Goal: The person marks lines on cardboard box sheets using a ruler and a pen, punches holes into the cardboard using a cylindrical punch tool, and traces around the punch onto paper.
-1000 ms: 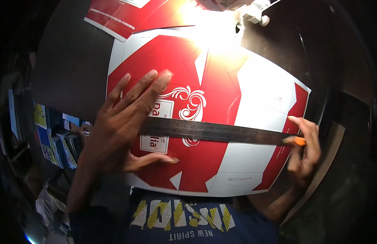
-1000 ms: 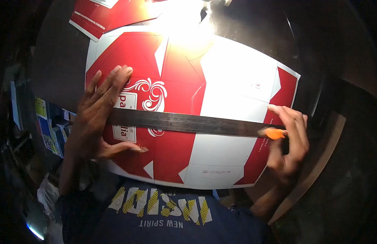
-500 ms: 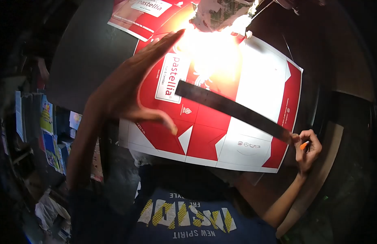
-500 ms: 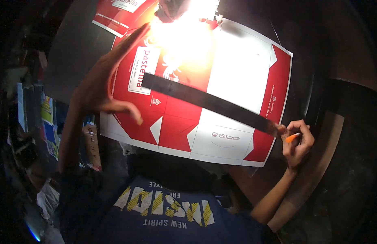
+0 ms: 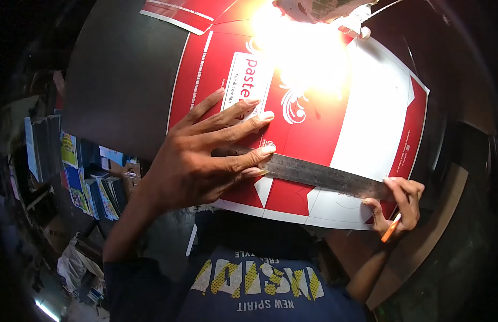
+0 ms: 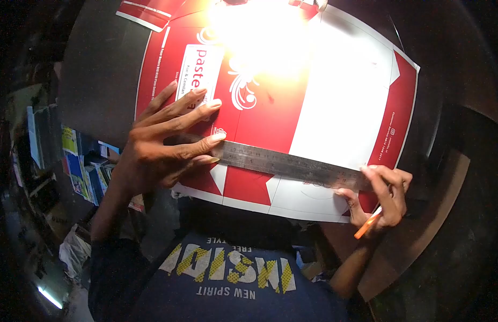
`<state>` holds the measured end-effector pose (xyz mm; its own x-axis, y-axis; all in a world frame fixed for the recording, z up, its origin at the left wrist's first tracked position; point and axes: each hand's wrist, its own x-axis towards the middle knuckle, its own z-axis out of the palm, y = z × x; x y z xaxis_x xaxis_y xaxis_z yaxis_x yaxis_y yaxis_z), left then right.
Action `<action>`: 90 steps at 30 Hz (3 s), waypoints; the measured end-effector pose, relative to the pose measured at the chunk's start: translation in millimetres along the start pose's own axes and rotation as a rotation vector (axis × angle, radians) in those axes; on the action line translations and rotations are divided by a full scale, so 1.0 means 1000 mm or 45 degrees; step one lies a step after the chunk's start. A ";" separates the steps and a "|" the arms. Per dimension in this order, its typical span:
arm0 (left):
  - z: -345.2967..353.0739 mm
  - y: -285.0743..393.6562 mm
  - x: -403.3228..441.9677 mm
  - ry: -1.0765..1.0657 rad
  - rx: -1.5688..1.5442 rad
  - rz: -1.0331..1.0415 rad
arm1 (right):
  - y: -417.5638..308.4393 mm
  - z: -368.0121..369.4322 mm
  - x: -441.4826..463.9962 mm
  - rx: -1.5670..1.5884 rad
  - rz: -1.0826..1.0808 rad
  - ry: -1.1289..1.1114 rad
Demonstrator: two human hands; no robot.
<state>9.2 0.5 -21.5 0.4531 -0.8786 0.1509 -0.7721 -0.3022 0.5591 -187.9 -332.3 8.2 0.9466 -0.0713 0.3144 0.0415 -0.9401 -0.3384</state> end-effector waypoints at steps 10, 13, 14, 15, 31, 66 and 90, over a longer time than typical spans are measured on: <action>-0.003 0.009 0.003 0.027 -0.020 -0.080 | 0.012 -0.001 -0.015 0.020 -0.081 0.069; -0.004 0.010 0.003 0.021 -0.006 -0.067 | 0.014 -0.005 -0.016 0.009 -0.080 0.042; -0.004 0.010 0.003 0.024 -0.003 -0.060 | 0.014 -0.005 -0.016 0.002 -0.083 0.033; -0.003 0.010 0.004 0.020 -0.003 -0.062 | 0.015 -0.005 -0.017 0.005 -0.080 0.030; -0.010 0.018 0.007 0.026 0.077 -0.098 | -0.057 -0.005 0.056 1.406 0.564 -0.128; -0.016 0.022 0.012 0.010 0.032 -0.100 | -0.070 0.054 0.070 1.170 0.105 0.003; -0.042 -0.041 0.076 -0.020 0.241 -0.128 | 0.057 -0.047 -0.016 0.141 0.494 0.202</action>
<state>94.8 -38.5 1.4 0.5262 -0.8457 0.0886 -0.7940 -0.4513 0.4073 -215.9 -400.2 26.0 0.8384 -0.4711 0.2742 -0.2657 -0.7924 -0.5490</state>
